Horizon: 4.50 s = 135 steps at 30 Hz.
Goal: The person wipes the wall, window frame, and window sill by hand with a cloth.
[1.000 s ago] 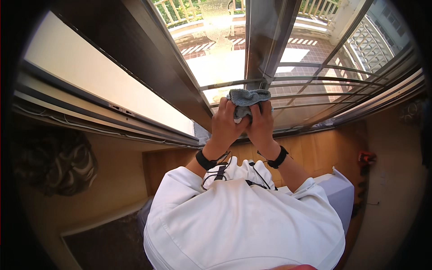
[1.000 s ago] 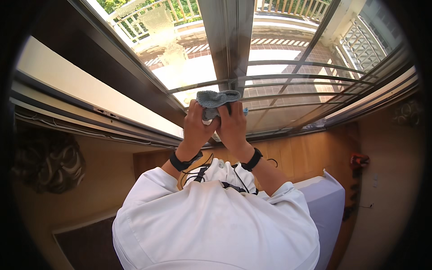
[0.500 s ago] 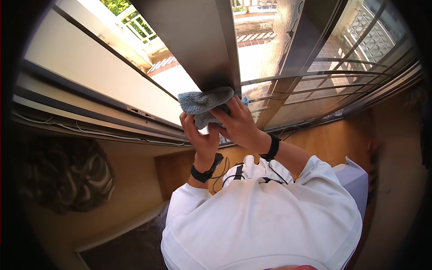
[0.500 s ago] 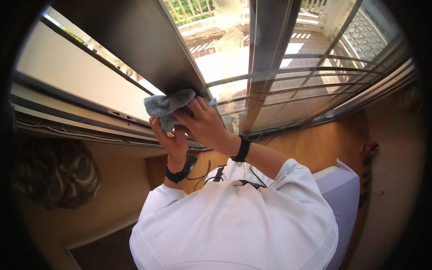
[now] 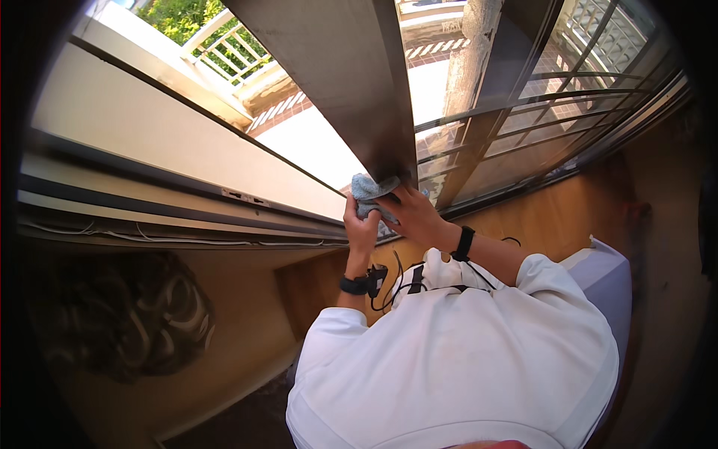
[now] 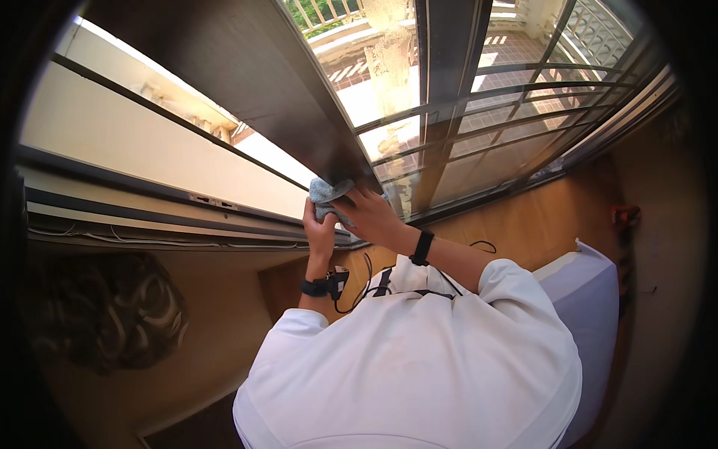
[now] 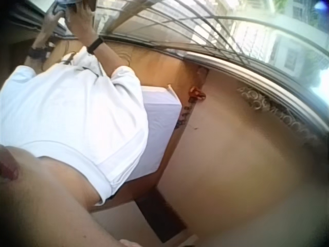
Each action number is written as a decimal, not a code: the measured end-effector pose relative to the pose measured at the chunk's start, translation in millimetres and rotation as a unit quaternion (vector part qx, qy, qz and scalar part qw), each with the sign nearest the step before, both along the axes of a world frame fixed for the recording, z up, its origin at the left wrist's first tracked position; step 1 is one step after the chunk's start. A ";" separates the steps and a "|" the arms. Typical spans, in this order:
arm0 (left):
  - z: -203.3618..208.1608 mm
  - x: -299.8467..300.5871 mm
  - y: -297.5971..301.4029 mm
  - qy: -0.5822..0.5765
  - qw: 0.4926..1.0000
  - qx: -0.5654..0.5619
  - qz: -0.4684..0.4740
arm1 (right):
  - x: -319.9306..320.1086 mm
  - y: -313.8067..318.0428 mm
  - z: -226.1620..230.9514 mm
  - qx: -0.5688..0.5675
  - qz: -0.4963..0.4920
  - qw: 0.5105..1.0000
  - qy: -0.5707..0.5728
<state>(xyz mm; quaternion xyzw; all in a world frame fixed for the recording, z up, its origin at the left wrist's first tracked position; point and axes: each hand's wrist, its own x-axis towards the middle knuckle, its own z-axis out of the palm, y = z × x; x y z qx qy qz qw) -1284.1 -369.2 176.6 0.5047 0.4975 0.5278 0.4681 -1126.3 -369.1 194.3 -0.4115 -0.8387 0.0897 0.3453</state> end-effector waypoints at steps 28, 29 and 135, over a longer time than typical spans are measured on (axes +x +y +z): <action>25.8 45.8 -14.6 0.187 0.964 0.141 0.127 | 43.8 12.4 14.1 -0.005 0.084 0.992 0.094; 33.7 53.9 -11.8 0.229 0.936 0.230 0.139 | 50.9 14.9 25.0 0.039 0.075 0.990 0.117; 18.5 511.9 50.6 0.301 0.917 0.261 -0.033 | 509.5 30.7 5.7 0.027 -0.124 0.984 0.121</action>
